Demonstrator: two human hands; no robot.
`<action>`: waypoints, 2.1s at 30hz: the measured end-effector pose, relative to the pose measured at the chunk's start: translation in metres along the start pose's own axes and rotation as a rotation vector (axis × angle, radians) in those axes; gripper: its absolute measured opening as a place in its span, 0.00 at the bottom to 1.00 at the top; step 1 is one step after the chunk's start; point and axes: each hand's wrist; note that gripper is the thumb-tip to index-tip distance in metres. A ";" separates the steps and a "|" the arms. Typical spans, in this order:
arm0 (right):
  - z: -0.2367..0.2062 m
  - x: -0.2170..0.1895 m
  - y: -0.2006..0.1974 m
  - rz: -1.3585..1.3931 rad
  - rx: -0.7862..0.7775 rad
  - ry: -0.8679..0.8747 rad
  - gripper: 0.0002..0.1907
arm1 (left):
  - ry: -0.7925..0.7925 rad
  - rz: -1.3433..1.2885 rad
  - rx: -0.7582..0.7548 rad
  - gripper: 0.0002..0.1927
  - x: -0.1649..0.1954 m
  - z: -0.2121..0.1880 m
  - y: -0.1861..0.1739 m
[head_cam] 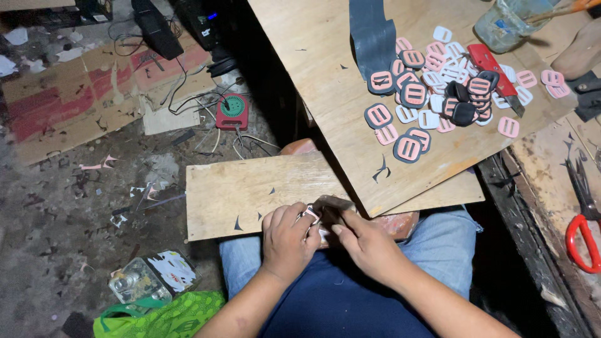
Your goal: The person uses a hammer to shape small pink and black rubber pieces on a wooden board. They repeatedly pick up each piece, position it on the board, and strike it with the hammer to form the final shape.
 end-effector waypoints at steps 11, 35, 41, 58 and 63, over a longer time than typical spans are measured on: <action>0.058 -0.035 -0.023 0.276 -0.260 0.414 0.32 | 0.131 -0.067 -0.031 0.11 -0.015 0.002 -0.008; 0.010 -0.024 -0.014 0.109 -0.049 -0.085 0.18 | -0.038 0.033 0.013 0.14 0.002 0.003 0.001; 0.013 -0.016 -0.026 0.035 -0.128 0.408 0.25 | 0.034 -0.047 0.008 0.13 0.000 0.007 -0.001; 0.018 -0.008 -0.007 0.044 0.019 -0.136 0.14 | 0.129 -0.010 -0.037 0.12 -0.011 -0.005 0.001; 0.019 -0.016 -0.004 -0.010 -0.063 -0.197 0.12 | 0.156 -0.032 -0.047 0.06 -0.014 -0.010 0.005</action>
Point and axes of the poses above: each hand's wrist, its own z-axis towards the middle knuckle, its own y-axis out of the palm, x = y × z, and after that the axes turned 11 degrees about x, right-handed
